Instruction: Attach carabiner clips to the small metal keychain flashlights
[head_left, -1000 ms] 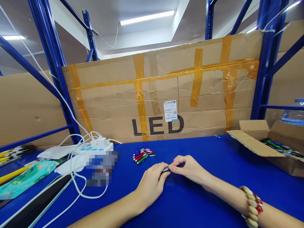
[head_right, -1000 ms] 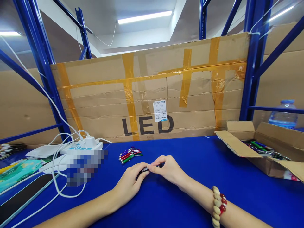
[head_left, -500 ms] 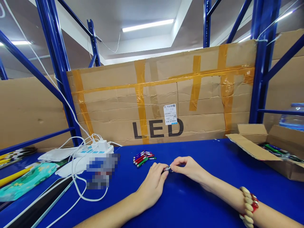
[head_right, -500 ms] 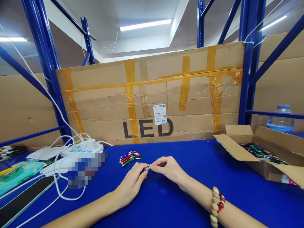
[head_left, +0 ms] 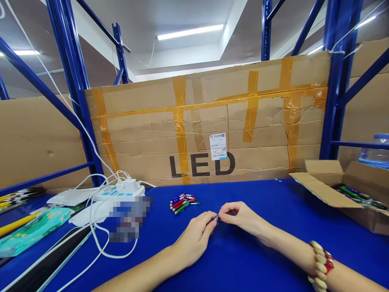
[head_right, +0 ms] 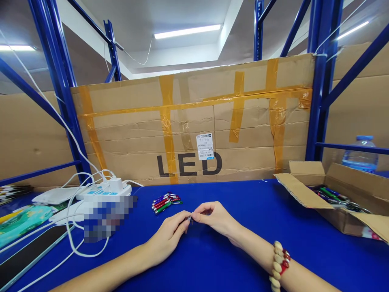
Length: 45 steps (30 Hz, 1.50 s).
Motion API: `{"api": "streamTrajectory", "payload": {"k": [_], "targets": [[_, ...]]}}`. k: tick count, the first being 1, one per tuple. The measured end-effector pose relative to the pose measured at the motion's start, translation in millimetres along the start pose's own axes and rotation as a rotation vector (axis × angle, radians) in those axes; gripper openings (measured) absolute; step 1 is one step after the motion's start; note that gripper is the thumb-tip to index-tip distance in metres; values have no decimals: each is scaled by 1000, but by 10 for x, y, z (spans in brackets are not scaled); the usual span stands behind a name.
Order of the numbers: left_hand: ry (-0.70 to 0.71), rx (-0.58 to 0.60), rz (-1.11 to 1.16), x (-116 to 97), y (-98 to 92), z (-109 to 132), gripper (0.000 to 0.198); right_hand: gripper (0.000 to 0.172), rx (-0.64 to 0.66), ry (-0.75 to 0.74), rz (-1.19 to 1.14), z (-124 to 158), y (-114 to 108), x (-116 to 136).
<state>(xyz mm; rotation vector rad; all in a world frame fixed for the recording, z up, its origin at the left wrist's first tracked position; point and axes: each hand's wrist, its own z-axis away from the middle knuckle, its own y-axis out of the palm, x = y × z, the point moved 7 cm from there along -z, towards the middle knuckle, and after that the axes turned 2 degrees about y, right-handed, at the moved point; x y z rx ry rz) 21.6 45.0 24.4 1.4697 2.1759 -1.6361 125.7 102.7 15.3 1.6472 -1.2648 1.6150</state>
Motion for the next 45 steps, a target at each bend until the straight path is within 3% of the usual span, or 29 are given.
{"api": "streamTrajectory", "payload": {"k": [5,14,23,45], "targets": [[-21,78,-46,-32,47,19,27,41,50,-31,35,13,45,-22],[-103,-5,117,53,12,10,26,40,-17,-71,115,30,42,55],[-166,-58,179,109,-5,1,29,38,35,-103,103,32,77,51],[-192,-101,176,131,-47,28,33,41,96,49,-76,82,146,25]]}}
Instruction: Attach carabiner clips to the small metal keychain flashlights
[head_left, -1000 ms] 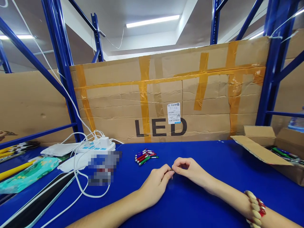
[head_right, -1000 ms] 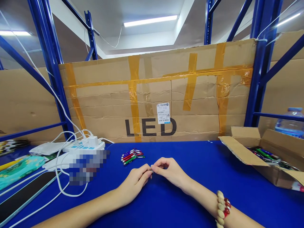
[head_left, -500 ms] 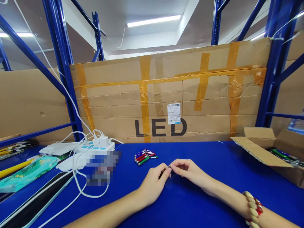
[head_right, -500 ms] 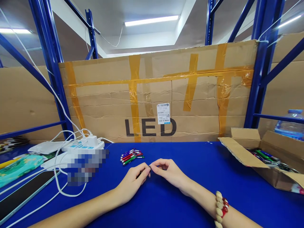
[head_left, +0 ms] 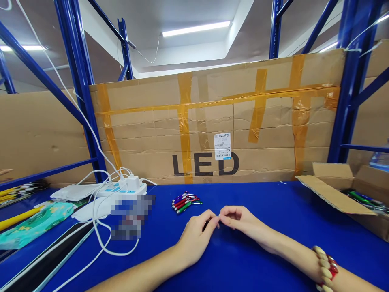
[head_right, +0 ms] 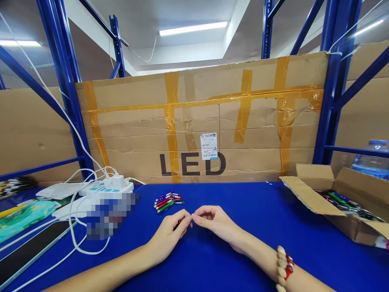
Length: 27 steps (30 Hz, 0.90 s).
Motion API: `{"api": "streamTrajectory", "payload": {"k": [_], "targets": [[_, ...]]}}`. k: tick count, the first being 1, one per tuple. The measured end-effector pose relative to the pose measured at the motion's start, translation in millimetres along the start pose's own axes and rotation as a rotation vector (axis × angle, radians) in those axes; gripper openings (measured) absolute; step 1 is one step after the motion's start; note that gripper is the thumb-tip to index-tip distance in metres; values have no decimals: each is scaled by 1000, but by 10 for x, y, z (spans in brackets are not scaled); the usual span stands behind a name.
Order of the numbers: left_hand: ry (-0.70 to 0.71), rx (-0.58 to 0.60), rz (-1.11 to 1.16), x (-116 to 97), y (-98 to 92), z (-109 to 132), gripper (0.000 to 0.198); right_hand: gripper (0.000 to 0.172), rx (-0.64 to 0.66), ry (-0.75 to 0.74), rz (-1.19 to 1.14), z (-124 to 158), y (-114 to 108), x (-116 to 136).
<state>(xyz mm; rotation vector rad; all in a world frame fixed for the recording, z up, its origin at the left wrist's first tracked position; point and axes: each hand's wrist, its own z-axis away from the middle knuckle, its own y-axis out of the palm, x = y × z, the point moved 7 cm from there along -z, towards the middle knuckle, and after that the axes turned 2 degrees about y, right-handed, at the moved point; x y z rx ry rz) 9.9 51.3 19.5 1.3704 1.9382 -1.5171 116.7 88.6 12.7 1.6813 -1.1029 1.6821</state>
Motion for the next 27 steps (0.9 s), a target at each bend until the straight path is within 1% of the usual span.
{"api": "streamTrajectory", "payload": {"k": [4,9,12,15,23,27], "targets": [[-34,-27,-22,15,-29,-2,32,44,-28,-3,30,9,-24,-8],[-74,4,8,46,-1,-11,29,45,-35,-6,20,-11,-34,-27],[-96,14,-29,86,12,-8,24,44,-48,-3,7,-21,-38,-24],[-117,-3,-74,112,-1,-7,22,43,-65,-10,-16,-19,-46,-10],[-76,-37,-29,17,-23,-24,29,40,-68,-10,-2,3,-23,29],[-64,-7,-31,5,-3,-21,27,40,-87,-20,-2,15,-21,72]]}}
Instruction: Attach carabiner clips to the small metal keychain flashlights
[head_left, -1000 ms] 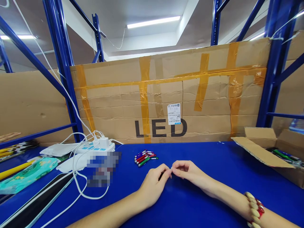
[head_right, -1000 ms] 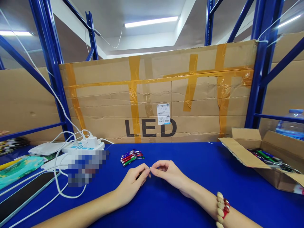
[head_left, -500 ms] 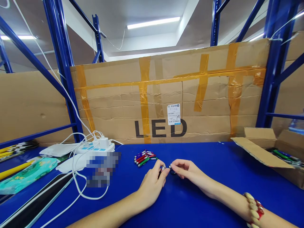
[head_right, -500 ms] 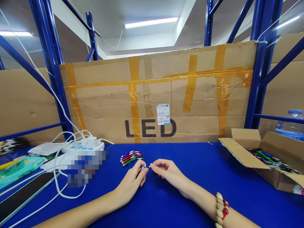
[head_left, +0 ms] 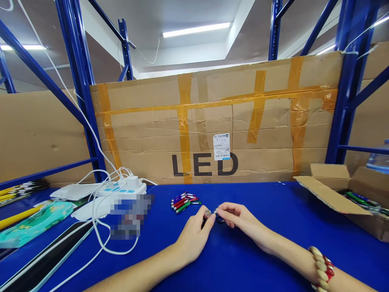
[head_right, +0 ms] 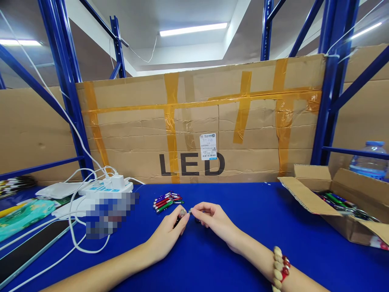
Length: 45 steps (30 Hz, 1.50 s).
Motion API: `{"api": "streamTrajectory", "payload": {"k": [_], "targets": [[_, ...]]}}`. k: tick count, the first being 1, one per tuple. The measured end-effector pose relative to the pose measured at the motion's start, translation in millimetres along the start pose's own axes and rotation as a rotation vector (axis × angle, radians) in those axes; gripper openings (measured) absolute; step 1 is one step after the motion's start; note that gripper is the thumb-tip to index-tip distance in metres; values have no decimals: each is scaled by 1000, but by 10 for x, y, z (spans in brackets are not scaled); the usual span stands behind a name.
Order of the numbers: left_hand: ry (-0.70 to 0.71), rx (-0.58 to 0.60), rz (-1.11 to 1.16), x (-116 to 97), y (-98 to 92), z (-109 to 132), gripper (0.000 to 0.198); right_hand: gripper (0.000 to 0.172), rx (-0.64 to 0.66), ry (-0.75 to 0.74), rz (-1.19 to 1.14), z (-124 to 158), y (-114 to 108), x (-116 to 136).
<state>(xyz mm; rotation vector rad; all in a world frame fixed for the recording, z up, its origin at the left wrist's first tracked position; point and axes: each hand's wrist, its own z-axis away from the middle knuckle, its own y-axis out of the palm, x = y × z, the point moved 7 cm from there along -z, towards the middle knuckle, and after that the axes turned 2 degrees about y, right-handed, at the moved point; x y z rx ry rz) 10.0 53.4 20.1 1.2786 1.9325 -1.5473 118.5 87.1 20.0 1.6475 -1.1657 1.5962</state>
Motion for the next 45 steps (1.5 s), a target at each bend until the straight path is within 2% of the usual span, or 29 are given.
{"api": "streamTrajectory", "payload": {"k": [5,21,27,34,41,45], "targets": [[5,38,-12,1,19,6,23,39,-35,15,-6,-4,-21,2],[35,22,-89,-17,18,7,19,41,-84,34,-28,-43,-59,-43],[36,56,-134,-35,36,20,20,42,-68,32,-29,-59,-45,-66],[104,81,-225,-82,69,37,17,38,-19,-15,8,-69,-24,-63],[52,116,-242,-10,78,19,10,40,-25,-17,-8,-76,-29,-115],[14,111,-312,1,57,22,13,44,-28,-25,-8,-89,-23,-119]]}}
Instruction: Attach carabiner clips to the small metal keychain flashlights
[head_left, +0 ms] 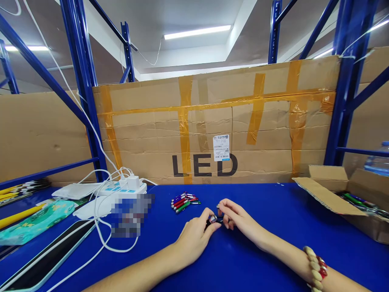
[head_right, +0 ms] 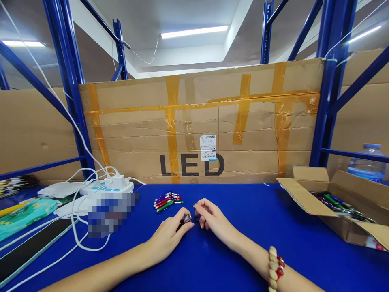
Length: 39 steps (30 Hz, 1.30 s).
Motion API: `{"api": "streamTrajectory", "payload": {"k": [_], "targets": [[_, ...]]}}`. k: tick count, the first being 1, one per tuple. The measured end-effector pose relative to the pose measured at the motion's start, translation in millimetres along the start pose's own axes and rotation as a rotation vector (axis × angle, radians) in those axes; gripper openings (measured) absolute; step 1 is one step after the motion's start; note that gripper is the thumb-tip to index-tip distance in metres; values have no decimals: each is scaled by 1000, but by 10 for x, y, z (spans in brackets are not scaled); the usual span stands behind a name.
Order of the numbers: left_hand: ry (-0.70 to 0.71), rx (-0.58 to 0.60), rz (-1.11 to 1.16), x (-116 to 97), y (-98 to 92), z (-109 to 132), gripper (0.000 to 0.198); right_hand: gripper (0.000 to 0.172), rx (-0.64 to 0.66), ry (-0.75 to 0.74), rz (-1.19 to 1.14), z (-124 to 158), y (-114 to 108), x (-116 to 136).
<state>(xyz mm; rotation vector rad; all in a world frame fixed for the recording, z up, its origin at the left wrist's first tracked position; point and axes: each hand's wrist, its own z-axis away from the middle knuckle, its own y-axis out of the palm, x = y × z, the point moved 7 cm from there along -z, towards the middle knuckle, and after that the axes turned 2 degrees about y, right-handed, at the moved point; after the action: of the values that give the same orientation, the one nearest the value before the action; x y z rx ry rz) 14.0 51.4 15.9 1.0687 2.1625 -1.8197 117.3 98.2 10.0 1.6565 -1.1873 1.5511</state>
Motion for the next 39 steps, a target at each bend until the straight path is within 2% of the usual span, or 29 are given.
{"api": "streamTrajectory", "payload": {"k": [10,20,30,39], "targets": [[9,-83,24,19,-27,-1,16,40,72,-96,112,27,46,52],[89,-82,183,-21,-47,-27,16,41,-23,-119,184,19,-35,89],[79,-62,192,-23,-45,-16,18,34,-79,-167,183,31,-86,142],[64,-53,167,-23,-39,-16,19,42,-43,-66,142,19,-74,61]]}}
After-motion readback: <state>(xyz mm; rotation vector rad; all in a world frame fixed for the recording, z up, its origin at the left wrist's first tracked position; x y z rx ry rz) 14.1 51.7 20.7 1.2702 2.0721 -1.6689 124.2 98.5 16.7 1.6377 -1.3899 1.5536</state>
